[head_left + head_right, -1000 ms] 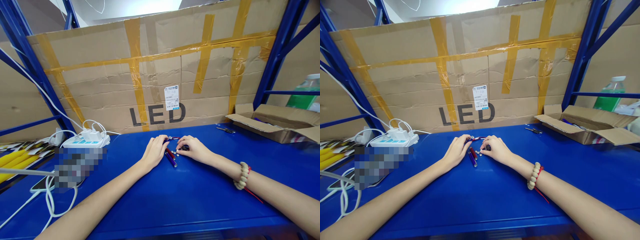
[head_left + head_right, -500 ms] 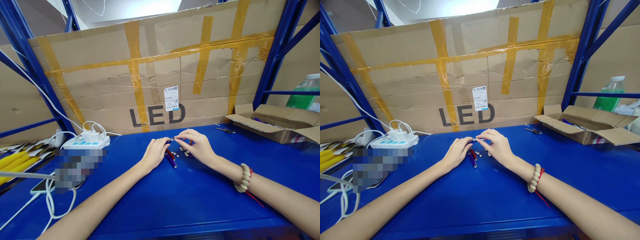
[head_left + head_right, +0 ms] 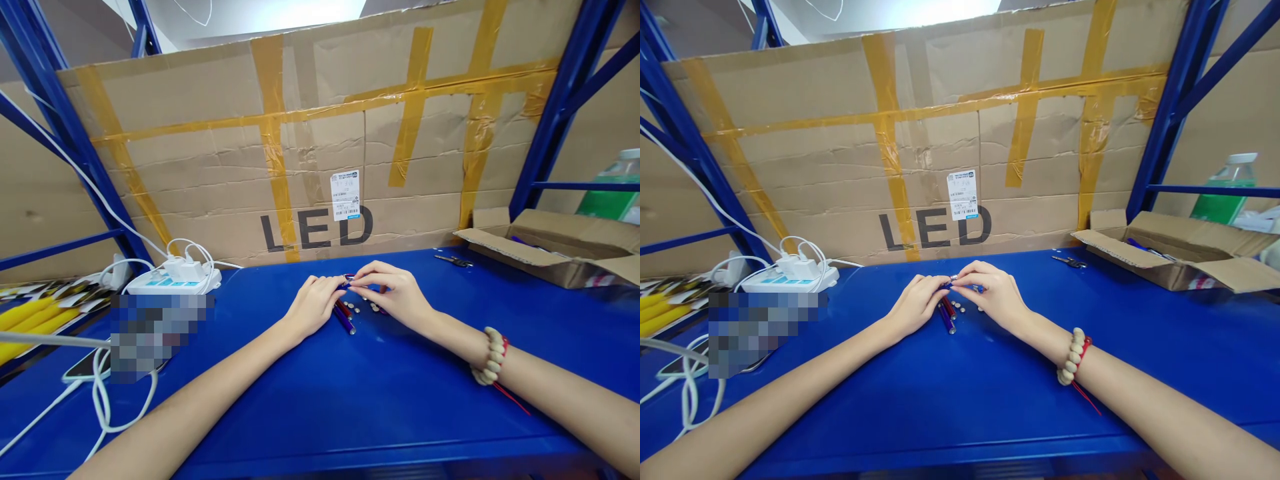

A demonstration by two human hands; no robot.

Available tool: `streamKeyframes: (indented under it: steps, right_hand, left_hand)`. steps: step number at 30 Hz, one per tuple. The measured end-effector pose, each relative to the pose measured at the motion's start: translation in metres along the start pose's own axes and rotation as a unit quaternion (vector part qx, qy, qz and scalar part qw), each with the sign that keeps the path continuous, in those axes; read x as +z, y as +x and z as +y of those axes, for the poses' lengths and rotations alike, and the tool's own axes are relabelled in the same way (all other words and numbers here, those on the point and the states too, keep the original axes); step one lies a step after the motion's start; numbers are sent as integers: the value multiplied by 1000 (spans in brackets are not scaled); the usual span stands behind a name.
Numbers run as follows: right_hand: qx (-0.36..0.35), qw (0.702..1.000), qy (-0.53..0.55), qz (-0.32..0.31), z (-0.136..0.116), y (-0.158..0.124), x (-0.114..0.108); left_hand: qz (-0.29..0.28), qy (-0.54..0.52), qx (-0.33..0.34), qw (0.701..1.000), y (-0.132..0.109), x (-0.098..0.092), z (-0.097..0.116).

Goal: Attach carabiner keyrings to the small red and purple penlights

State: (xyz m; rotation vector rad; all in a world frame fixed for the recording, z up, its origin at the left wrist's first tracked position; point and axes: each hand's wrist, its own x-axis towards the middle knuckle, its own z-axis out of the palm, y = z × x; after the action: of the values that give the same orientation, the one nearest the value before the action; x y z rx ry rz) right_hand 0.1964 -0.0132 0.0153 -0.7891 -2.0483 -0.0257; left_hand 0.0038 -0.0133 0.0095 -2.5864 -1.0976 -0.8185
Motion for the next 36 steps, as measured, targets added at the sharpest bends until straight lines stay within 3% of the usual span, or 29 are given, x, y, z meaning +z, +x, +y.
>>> streamKeyframes:
  steps: [9,14,17,20,23,36]
  right_hand:
    - [31,999,7,-36,0,-1,2]
    - [95,995,-18,-32,-2,-1,2]
    - [88,989,-50,-107,0,-2,4]
    - [42,980,-48,-188,4,-5,8]
    - [38,972,-51,-227,8,-7,11]
    - [56,975,-44,-208,11,-2,9]
  left_hand:
    - [0,25,14,1000,0,0,0]
    - [56,35,-49,997,-1,2,0]
    - [84,24,-66,994,-1,4,-1]
    - [77,20,-55,995,-1,3,0]
    - [63,19,-56,996,0,2,1]
    - [49,15,-48,998,0,2,0]
